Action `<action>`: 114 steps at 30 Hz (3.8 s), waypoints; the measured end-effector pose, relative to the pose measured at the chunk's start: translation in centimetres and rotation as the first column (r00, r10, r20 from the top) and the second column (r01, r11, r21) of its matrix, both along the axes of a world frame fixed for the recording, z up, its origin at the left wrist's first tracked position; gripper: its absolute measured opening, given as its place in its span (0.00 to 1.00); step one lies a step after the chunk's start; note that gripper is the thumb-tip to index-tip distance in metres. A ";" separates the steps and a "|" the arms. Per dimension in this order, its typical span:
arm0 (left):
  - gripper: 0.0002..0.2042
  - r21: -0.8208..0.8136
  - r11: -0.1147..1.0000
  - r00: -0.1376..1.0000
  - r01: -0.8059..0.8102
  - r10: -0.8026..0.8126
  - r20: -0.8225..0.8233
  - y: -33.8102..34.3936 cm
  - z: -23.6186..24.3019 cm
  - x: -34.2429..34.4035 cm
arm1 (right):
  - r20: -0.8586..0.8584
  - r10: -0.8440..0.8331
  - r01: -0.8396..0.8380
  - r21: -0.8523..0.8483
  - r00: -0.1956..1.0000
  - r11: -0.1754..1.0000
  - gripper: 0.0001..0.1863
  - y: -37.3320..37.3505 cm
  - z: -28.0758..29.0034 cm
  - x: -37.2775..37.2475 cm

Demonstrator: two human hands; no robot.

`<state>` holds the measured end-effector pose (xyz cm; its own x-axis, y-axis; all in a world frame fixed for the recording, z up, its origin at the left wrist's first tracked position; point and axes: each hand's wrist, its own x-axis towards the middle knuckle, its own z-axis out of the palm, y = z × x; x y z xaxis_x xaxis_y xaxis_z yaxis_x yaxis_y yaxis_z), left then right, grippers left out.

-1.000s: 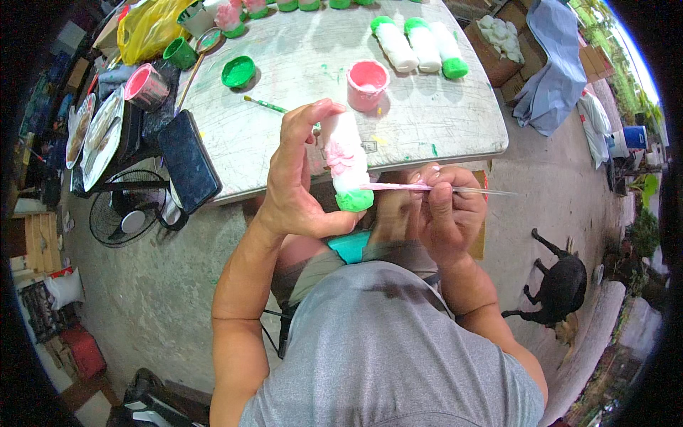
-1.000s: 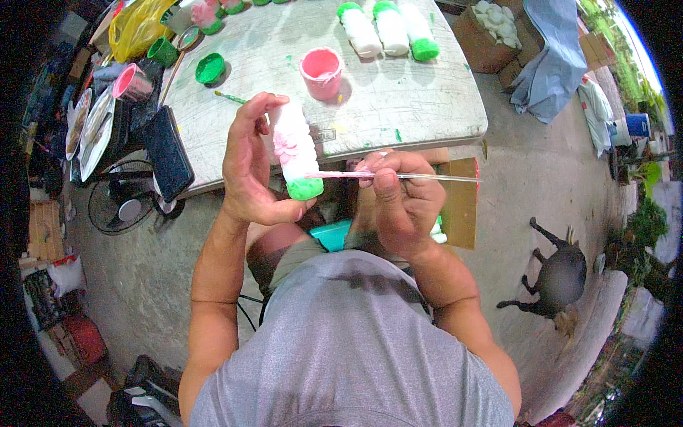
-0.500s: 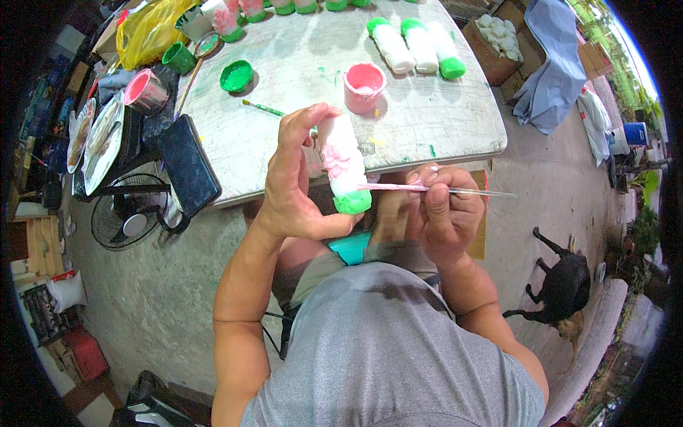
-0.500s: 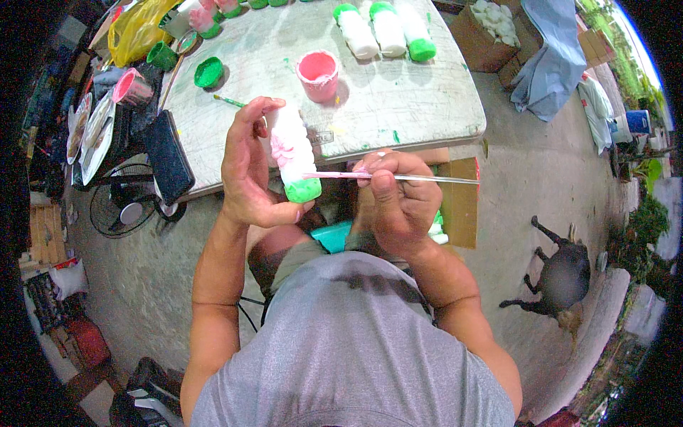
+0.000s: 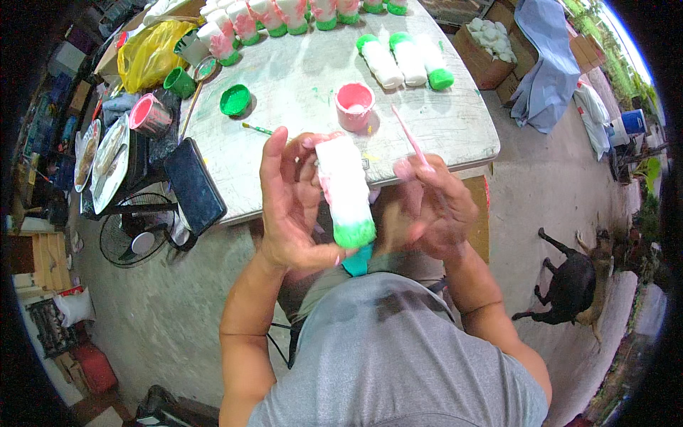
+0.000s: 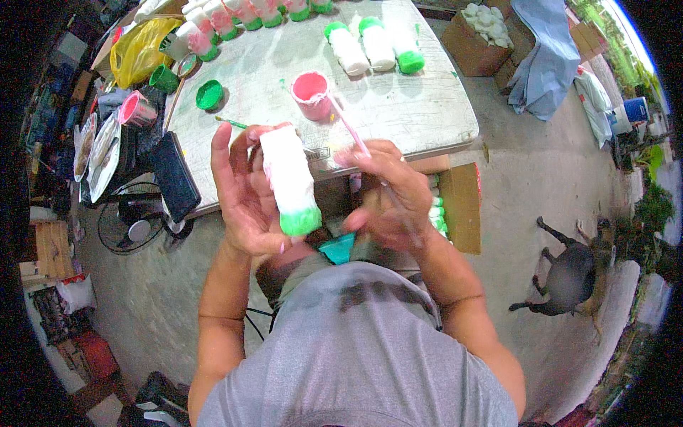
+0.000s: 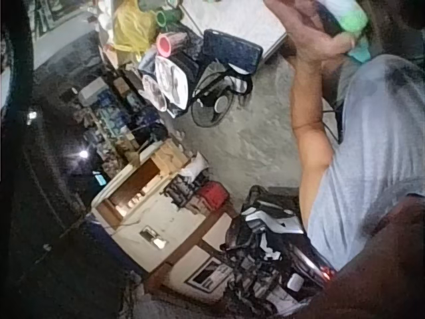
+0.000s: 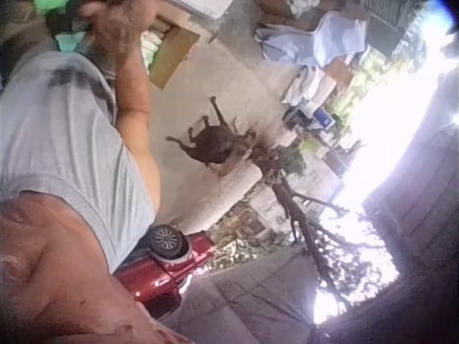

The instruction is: The person paints pink floral patterns onto small white cylindrical objects that have green-painted bases. They use a fine brush to apply pink paint from a small container, rotating each object to complete the design before setting it aside.

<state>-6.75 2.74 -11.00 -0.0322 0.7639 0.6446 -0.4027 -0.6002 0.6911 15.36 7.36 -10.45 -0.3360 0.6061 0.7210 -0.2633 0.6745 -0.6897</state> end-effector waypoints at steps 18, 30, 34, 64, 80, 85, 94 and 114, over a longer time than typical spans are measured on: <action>0.65 0.087 0.972 0.812 -0.218 0.230 -0.536 -0.4 2.2 -0.8 | 0.518 0.091 -0.162 0.094 0.851 0.982 0.59 2.8 5.8 -0.3; 0.68 0.126 0.950 0.815 -0.284 0.309 -0.491 -0.7 1.3 -2.4 | 0.217 -0.250 0.211 0.189 0.943 0.959 0.24 4.3 8.1 1.6; 0.66 0.135 0.901 0.767 -0.413 0.424 -0.482 -0.5 0.7 -1.7 | 0.392 -0.333 0.227 0.294 0.857 0.929 0.17 6.9 10.8 -0.6; 0.56 0.201 0.857 0.681 -0.475 0.503 -0.532 1.0 0.4 -2.3 | 0.622 -0.141 -0.065 0.296 0.770 0.953 0.06 9.2 12.0 0.5; 0.62 0.137 0.921 0.795 -0.366 0.385 -0.469 1.3 -1.5 -2.7 | 0.280 -0.151 0.246 -0.345 0.948 0.906 0.13 8.9 5.1 1.3; 0.63 0.120 0.924 0.802 -0.363 0.376 -0.464 1.3 -1.3 -2.8 | 0.279 -0.191 0.283 -0.342 0.941 0.896 0.12 9.0 4.8 2.7; 0.64 0.109 0.934 0.814 -0.341 0.351 -0.464 1.3 -1.3 -2.9 | 0.217 -0.100 0.110 -0.037 0.971 0.993 0.12 8.2 4.6 1.8; 0.60 0.172 0.909 0.770 -0.379 0.413 -0.487 1.4 -1.0 -2.7 | -0.196 0.029 -0.128 -0.514 0.980 0.848 0.11 -0.5 1.9 3.0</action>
